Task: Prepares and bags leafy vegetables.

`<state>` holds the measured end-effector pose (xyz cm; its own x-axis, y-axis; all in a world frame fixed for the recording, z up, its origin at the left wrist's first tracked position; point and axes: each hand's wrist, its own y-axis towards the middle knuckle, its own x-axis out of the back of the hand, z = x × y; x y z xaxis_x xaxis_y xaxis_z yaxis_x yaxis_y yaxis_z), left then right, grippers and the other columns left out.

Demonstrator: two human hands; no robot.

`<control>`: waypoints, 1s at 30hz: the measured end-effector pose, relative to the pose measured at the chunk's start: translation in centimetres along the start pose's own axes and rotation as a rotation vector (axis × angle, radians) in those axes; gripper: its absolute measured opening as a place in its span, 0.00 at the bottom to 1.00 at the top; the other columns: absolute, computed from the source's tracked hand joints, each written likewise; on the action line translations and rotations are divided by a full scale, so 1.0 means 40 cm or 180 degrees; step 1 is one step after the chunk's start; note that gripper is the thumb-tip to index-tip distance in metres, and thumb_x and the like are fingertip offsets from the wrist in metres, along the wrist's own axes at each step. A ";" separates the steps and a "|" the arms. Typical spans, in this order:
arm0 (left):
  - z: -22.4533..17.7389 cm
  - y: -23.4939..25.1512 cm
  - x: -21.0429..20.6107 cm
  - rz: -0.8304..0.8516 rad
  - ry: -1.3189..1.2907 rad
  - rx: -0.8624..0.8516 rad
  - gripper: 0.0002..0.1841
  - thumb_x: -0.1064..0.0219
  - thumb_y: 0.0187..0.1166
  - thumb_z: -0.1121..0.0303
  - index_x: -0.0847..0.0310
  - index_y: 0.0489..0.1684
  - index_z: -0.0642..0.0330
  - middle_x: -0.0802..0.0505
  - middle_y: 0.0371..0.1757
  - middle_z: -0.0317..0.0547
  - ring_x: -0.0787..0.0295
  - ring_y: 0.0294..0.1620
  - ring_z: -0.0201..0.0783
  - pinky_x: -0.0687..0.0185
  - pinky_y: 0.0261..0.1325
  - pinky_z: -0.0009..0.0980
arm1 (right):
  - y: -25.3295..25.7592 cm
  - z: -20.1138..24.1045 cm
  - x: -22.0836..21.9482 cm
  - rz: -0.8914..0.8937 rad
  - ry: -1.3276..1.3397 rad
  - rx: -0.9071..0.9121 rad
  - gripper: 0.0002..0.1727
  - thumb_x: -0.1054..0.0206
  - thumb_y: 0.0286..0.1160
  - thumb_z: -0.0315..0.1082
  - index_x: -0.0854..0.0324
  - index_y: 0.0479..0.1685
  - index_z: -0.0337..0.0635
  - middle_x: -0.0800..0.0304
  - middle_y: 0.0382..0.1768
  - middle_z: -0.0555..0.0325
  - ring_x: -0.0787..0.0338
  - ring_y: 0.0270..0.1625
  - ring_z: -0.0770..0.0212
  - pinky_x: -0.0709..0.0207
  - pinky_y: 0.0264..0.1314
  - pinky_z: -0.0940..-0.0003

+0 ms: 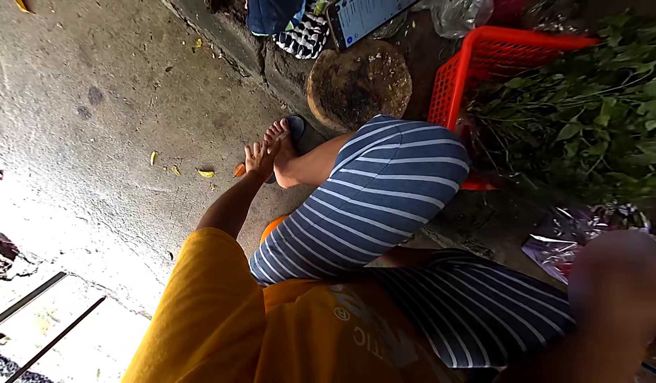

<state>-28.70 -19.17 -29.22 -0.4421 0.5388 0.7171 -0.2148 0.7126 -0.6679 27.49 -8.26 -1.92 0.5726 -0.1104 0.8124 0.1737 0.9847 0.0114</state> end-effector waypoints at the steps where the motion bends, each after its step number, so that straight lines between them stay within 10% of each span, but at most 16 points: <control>1: 0.000 0.000 -0.003 0.0051 -0.0007 0.0049 0.49 0.43 0.79 0.82 0.61 0.97 0.28 0.38 0.91 0.64 0.47 0.90 0.70 0.61 0.83 0.76 | 0.001 -0.001 0.000 0.0006 -0.0008 0.0003 0.14 0.32 0.82 0.39 0.18 0.53 0.37 0.15 0.40 0.73 0.16 0.43 0.85 0.19 0.56 0.81; 8: 0.014 0.027 0.036 -0.0267 -0.0090 -0.0179 0.37 0.42 0.82 0.76 0.40 0.92 0.34 0.30 0.85 0.65 0.40 0.86 0.68 0.57 0.83 0.74 | 0.013 -0.018 -0.001 0.0080 0.0077 0.0099 0.16 0.33 0.83 0.40 0.19 0.55 0.35 0.14 0.42 0.70 0.15 0.45 0.84 0.19 0.59 0.79; 15: -0.015 0.047 0.048 -0.0023 0.0174 -0.0122 0.43 0.45 0.82 0.81 0.50 0.95 0.26 0.36 0.91 0.62 0.47 0.90 0.68 0.65 0.85 0.77 | 0.002 -0.013 0.003 0.0003 0.0083 0.0114 0.14 0.30 0.80 0.38 0.18 0.52 0.36 0.13 0.40 0.71 0.14 0.44 0.83 0.18 0.58 0.79; 30: -0.037 0.091 0.087 -0.0044 0.0288 -0.0263 0.33 0.50 0.86 0.77 0.37 0.90 0.35 0.37 0.93 0.52 0.50 0.93 0.63 0.67 0.87 0.73 | 0.011 -0.029 -0.001 0.0060 0.0034 0.0186 0.14 0.31 0.81 0.38 0.18 0.52 0.36 0.13 0.41 0.70 0.14 0.45 0.83 0.19 0.60 0.79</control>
<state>-29.72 -14.02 -28.85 -0.3584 0.5643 0.7437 -0.1461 0.7529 -0.6417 28.49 -7.99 -2.63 0.5838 -0.0928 0.8065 0.1158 0.9928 0.0305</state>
